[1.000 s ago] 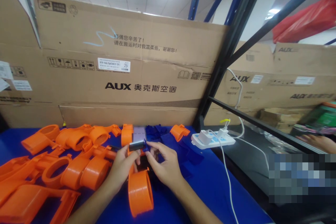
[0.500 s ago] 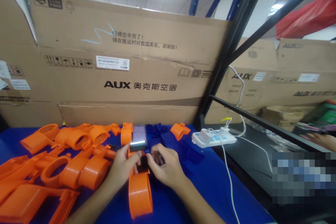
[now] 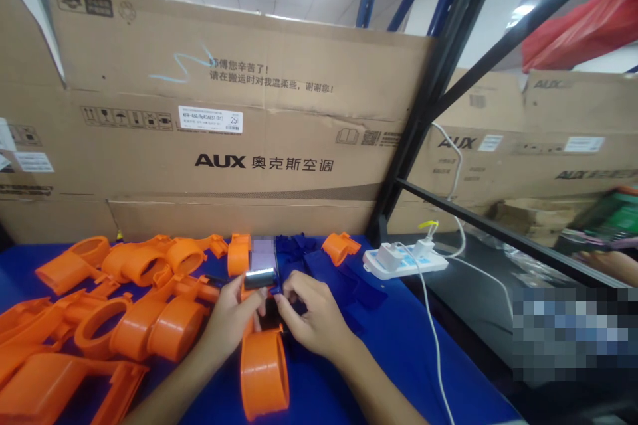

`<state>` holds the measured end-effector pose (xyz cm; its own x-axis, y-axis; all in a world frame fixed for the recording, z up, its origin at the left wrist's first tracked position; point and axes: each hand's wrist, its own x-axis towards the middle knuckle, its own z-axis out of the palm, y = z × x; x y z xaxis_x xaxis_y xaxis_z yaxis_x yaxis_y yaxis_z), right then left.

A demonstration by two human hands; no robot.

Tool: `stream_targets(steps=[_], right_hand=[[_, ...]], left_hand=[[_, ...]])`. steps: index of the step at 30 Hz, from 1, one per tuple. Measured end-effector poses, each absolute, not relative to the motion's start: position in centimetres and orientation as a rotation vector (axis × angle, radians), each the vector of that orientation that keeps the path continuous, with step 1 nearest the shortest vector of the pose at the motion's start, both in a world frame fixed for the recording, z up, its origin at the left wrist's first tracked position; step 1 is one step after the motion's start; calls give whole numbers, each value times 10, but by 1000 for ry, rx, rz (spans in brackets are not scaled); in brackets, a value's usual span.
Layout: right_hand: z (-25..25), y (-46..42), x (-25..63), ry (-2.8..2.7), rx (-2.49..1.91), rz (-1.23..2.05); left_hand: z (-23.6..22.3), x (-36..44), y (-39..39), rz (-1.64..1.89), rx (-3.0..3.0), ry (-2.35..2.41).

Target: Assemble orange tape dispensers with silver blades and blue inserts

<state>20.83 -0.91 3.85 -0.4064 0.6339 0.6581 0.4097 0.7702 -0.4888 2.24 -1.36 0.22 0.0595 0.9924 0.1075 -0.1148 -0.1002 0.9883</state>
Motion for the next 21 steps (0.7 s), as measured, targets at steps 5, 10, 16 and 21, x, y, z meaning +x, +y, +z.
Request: stream_targets(steps=[5,10,16,21], right_hand=[[39,-10,208,-2105,-747,307],[41,-13,207,-2100,-742,314],[45,-13,214,-1935,-701,528],[48,-10,213,-1720,-759,941]], left_hand=[[1,22,-14,1265,1237,1015],[-1,21,-12,1268,1236,975],[6,24,-16,1292,1087,824],[14,23,-29,1126,1042,710]])
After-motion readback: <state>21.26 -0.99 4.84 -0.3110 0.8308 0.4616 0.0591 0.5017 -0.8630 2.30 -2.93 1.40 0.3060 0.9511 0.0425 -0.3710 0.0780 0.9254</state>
